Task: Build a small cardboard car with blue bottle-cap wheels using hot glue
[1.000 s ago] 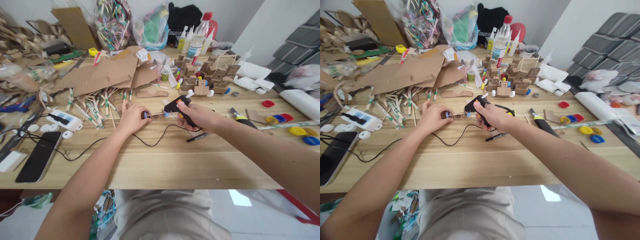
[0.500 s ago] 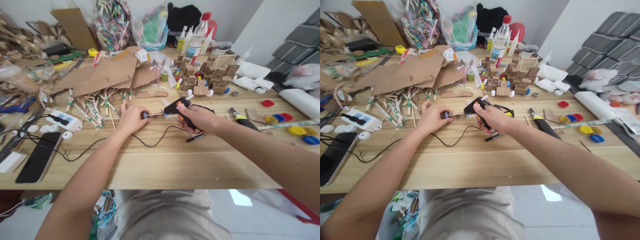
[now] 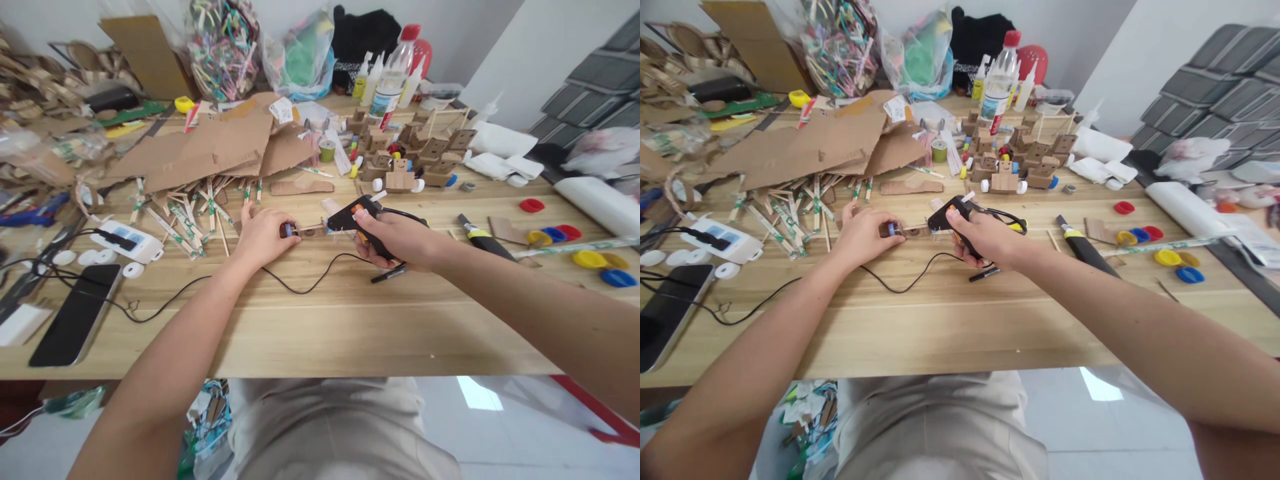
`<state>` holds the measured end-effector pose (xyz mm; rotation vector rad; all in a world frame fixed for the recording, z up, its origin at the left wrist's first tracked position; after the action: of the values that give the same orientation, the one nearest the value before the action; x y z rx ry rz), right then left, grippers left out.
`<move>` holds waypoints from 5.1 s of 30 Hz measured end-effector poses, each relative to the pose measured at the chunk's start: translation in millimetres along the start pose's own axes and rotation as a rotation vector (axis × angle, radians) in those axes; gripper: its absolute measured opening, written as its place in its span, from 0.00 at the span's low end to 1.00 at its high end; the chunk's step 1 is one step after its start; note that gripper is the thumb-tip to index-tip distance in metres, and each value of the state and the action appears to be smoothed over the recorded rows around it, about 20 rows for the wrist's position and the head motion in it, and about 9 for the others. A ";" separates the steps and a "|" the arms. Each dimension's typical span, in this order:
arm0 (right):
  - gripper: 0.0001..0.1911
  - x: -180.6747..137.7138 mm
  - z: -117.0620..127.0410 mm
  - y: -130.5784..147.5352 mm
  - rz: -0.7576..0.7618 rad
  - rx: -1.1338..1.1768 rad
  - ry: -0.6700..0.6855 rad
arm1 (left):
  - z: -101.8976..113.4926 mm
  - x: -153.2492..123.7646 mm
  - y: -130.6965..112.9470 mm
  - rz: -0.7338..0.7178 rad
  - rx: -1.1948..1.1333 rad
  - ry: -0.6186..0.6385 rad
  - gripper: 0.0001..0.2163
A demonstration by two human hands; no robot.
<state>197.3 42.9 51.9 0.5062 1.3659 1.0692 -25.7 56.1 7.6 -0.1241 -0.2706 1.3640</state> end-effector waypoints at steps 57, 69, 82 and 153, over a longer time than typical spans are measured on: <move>0.08 -51.4 -9.4 -82.4 0.526 -0.621 -0.034 | 1.8 2.0 -25.3 -0.064 0.139 -0.024 0.16; 0.20 -52.9 -9.6 -88.2 0.609 -0.819 -0.073 | -1.2 2.7 -23.9 -0.032 0.138 -0.015 0.16; 0.14 -3.7 0.5 -13.3 0.991 -1.029 0.025 | -9.1 3.2 -23.5 0.025 0.066 -0.024 0.24; 0.31 78.9 -10.5 2.3 1.003 -0.711 0.215 | -2.4 -2.9 -5.0 -0.181 0.123 -0.142 0.15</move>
<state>175.9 107.1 9.8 0.5433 0.7603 2.3597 -20.8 52.4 6.2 0.0989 -0.3086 1.2074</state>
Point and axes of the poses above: each hand's wrist, its own x-axis towards the middle knuckle, its own z-axis out of the back of the hand, y = z × x, the point moved 2 cm from there along x, towards the middle knuckle, and after that the axes turned 11 degrees about x, right-handed, at the moved point
